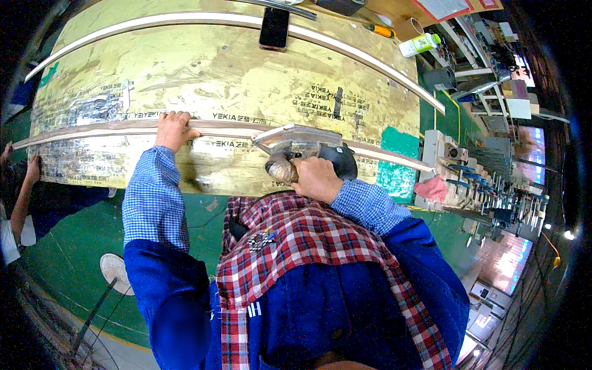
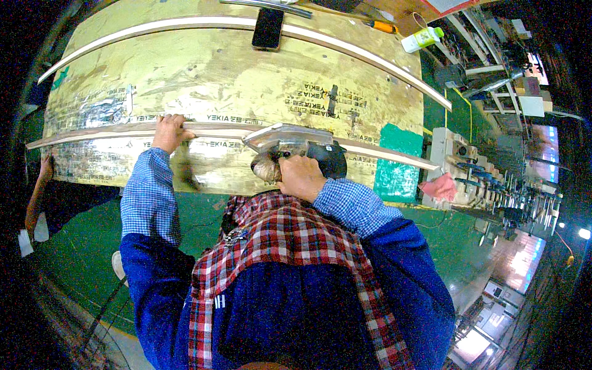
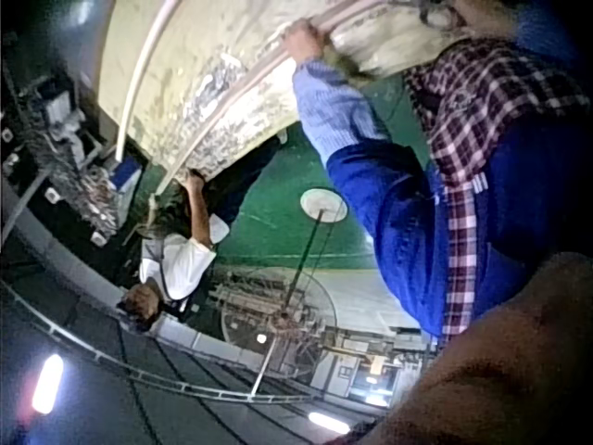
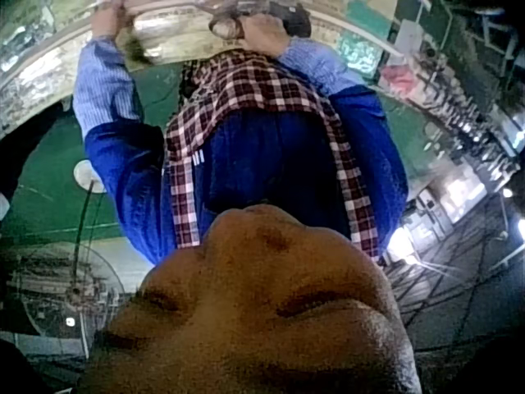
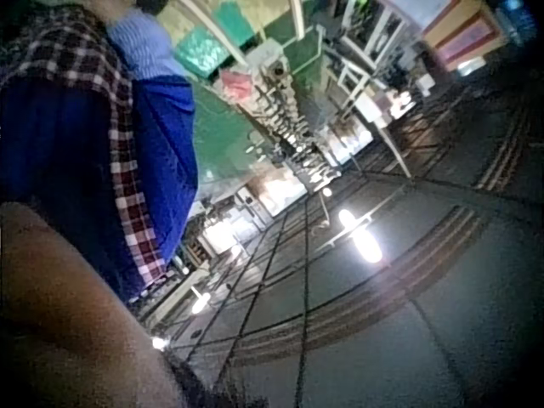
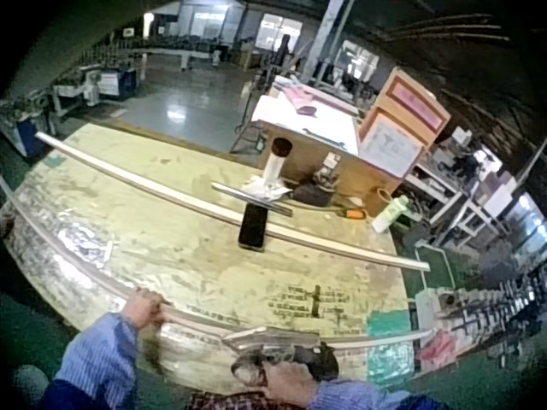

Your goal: The person applies a wood veneer strip to the edge of a curved wooden component using a hand iron to heat the adhesive, while another person assists by holding the strip in place.

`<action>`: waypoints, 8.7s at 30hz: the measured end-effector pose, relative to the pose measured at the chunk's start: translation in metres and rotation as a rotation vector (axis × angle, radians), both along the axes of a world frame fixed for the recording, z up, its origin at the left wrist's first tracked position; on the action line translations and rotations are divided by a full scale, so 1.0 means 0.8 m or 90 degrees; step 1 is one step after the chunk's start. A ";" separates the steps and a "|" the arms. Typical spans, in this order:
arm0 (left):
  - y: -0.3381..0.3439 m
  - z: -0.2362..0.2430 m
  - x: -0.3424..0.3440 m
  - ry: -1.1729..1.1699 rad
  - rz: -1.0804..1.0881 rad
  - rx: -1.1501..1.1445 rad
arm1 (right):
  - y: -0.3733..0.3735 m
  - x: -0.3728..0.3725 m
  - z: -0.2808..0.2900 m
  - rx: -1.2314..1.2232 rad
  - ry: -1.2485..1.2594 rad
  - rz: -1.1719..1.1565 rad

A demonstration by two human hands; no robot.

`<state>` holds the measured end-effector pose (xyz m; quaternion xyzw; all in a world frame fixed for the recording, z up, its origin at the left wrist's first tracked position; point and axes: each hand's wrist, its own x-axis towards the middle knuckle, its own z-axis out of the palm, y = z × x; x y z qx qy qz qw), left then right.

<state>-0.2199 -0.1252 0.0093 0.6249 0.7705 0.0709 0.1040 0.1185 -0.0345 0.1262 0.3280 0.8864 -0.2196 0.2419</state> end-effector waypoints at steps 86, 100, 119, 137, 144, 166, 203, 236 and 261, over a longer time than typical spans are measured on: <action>0.056 0.014 0.254 -0.200 -0.057 0.130 | 0.128 0.312 0.044 -0.161 0.257 -0.575; -0.064 0.004 0.068 0.088 0.096 0.108 | 0.113 0.196 0.033 -0.132 0.211 -0.299; -0.118 -0.001 -0.147 0.064 -0.056 0.123 | -0.001 -0.090 0.032 -0.081 0.220 -0.241; -0.126 0.001 -0.189 0.049 -0.145 0.137 | -0.081 -0.257 0.017 -0.057 0.205 -0.260; -0.153 0.005 -0.263 0.095 -0.020 0.029 | -0.098 -0.292 0.022 -0.048 0.173 -0.245; -0.158 0.009 -0.252 0.029 0.032 0.116 | -0.070 -0.335 0.041 -0.093 0.088 -0.266; -0.072 -0.036 0.050 -1.235 0.616 0.341 | -0.005 -0.107 0.038 -0.038 0.119 -0.396; -0.069 -0.072 0.066 -1.206 0.592 0.406 | -0.027 -0.111 0.015 0.040 0.219 -0.257; -0.059 0.004 -0.096 -0.046 -0.108 0.242 | -0.056 -0.161 0.015 0.078 0.049 -0.088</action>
